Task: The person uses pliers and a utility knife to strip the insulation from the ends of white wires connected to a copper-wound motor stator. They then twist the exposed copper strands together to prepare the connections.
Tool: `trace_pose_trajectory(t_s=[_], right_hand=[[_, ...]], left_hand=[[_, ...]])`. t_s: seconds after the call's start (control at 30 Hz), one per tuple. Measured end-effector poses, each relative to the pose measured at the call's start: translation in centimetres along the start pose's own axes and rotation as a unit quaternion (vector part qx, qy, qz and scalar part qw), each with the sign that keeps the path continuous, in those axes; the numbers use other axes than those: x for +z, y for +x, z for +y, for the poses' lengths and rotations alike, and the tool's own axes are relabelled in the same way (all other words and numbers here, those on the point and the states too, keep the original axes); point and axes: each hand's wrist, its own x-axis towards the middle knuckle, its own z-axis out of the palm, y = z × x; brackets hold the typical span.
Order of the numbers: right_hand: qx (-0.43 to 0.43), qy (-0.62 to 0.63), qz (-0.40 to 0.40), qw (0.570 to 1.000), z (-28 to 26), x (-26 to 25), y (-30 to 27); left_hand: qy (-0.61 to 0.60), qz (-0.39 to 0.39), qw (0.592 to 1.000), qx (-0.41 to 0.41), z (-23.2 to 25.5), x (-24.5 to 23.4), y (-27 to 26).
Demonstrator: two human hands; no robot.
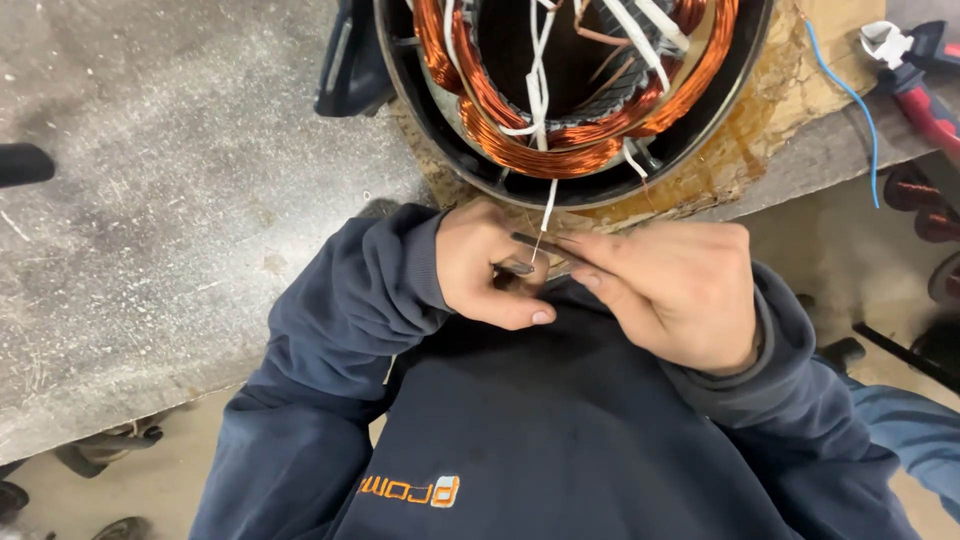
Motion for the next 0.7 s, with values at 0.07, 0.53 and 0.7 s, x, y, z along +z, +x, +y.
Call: trace_pose_trajectory(t_s=[0.07, 0.53, 0.7], right_hand=[[-0.016, -0.007, -0.016, 1.000, -0.3, -0.1, 0.4], [-0.022, -0.017, -0.008, 1.000, 0.5, -0.4, 0.0], [0.000, 0.039, -0.112, 0.993, 2.4, -2.5, -1.6]], left_hand=[[-0.006, 0.005, 1.000, -0.019, 0.5, -0.3, 0.0], [0.072, 0.050, 0.996, -0.013, -0.1, 0.0, -0.4], [-0.023, 0.009, 1.000, -0.009, 0.5, -0.2, -0.2]])
